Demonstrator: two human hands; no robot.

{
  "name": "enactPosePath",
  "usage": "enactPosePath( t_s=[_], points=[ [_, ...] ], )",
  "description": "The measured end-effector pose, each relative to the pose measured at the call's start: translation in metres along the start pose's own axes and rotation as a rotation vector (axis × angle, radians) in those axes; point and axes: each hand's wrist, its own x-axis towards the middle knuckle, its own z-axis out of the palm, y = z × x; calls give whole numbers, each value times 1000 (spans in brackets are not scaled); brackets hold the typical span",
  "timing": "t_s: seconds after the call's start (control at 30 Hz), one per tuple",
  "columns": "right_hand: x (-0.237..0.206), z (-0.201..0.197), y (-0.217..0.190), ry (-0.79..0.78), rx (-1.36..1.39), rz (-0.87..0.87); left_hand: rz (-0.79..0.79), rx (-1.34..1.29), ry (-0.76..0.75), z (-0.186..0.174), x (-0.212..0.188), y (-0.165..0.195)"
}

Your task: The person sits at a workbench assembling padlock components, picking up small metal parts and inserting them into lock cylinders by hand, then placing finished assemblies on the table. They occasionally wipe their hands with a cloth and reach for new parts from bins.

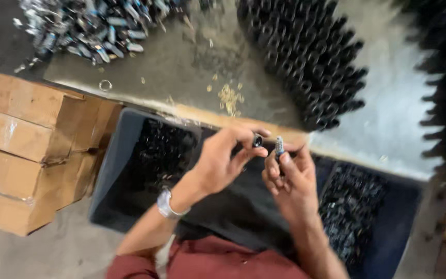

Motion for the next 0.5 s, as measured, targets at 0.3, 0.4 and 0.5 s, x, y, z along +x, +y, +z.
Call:
enactPosePath(
  t_s=[0.3, 0.4, 0.5],
  points=[
    [-6, 9, -21, -242, -1319, -291, 50, 100, -208, -13, -36, 1],
    [-4, 17, -23, -710, -1845, -534, 52, 467, -512, -9, -41, 3],
    [-14, 21, -3, 143, -545, 208, -132, 371, -486, -2, -43, 8]
  ],
)
